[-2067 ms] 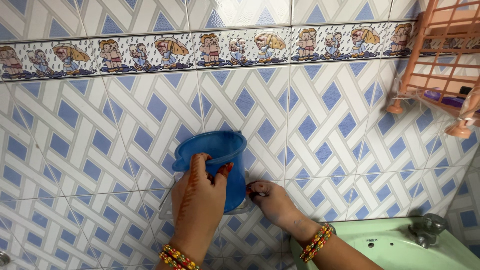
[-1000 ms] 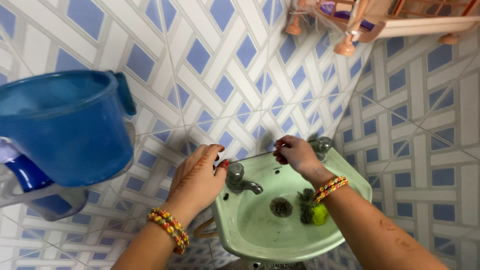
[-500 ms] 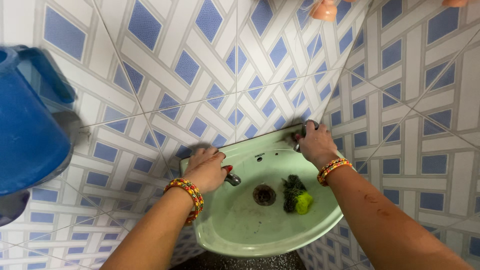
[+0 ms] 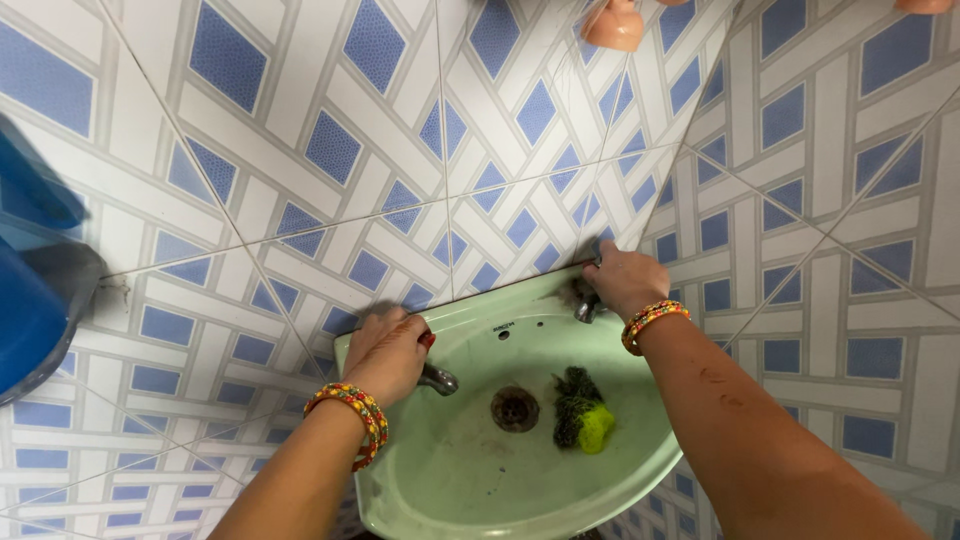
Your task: The person cleans a green ceramic sink and the surrounding wall tiles using a cloth and a scouring pad.
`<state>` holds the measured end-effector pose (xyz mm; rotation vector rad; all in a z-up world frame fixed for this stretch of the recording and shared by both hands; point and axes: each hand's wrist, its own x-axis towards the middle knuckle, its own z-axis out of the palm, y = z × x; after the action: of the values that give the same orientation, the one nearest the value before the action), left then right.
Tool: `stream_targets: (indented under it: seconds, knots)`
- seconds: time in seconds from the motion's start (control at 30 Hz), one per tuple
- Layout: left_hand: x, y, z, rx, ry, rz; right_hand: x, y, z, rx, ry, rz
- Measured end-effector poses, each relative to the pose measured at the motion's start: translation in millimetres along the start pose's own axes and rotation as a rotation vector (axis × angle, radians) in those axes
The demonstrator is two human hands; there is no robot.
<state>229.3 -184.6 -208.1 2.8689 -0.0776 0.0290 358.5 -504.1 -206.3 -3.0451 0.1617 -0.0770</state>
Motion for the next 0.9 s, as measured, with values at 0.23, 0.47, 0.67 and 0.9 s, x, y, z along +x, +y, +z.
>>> stream_targets:
  seconds: [0.23, 0.47, 0.67, 0.9]
  knots:
    - [-1.2, 1.4, -3.9, 0.024, -0.013, -0.012, -4.6, 9.9, -10.8, -0.042, -0.037, -0.161]
    - [-5.2, 5.8, -7.5, 0.009, -0.021, -0.031, -4.9, 13.4, -11.5, -0.043, -0.049, -0.194]
    - [-0.9, 1.7, -3.4, 0.011, 0.011, -0.017, 1.5, 3.8, -4.5, -0.065, -0.038, -0.074]
    - [-1.2, 2.1, -2.0, -0.043, 0.021, -0.033, -2.7, -17.4, -19.2, -0.069, -0.122, 0.091]
